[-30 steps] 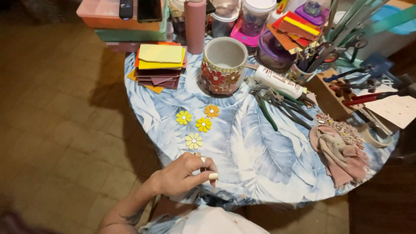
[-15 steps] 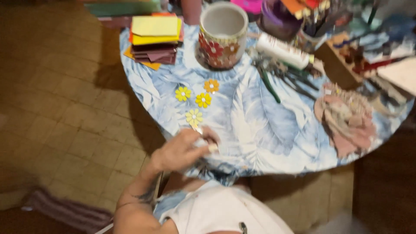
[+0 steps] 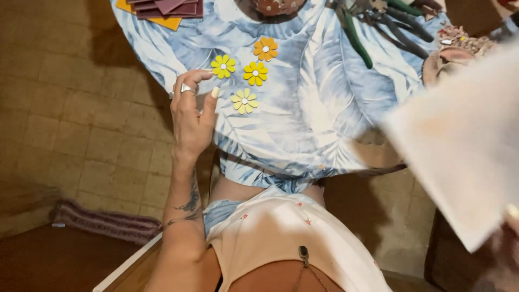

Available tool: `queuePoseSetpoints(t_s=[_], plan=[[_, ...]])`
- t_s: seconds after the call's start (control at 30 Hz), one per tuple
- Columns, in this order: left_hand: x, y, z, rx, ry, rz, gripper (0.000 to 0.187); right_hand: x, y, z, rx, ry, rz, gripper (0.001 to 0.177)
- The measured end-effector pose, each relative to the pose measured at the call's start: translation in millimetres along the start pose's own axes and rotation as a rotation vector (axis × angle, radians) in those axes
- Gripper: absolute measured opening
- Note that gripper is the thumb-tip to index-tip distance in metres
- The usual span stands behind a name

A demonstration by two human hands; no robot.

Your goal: Using tile nippers to break small ceramic tiles into fragments and arranging them with decorative flowers on a table.

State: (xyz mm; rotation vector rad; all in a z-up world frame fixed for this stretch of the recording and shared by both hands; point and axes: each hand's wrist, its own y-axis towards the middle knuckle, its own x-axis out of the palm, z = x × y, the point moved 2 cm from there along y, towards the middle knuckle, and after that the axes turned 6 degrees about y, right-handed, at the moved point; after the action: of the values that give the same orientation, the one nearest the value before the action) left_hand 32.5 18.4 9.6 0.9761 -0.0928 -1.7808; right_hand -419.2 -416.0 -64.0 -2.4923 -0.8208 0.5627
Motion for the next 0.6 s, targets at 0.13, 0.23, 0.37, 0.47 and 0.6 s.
queuePoseSetpoints(t_s=[0.13,0.23,0.37,0.47,0.6], plan=[[-5,-7,0,0.012,0.076,0.026,0.024,119,15,-44,-0.301,-0.342,-0.056,0.025],[-9,-12,1,0.033,0.098,-0.01,0.022,202,-7,-101,-0.115,-0.272,-0.196,0.038],[-16,-14,-8,-0.011,0.138,-0.047,0.022,207,36,-80,-0.112,-0.184,-0.375,0.027],[-17,-12,-17,0.003,0.12,-0.044,0.023,220,31,-89,-0.106,-0.158,-0.372,0.027],[-9,-6,-30,-0.024,0.156,-0.056,0.027,236,23,-98,-0.035,-0.132,-0.394,0.01]])
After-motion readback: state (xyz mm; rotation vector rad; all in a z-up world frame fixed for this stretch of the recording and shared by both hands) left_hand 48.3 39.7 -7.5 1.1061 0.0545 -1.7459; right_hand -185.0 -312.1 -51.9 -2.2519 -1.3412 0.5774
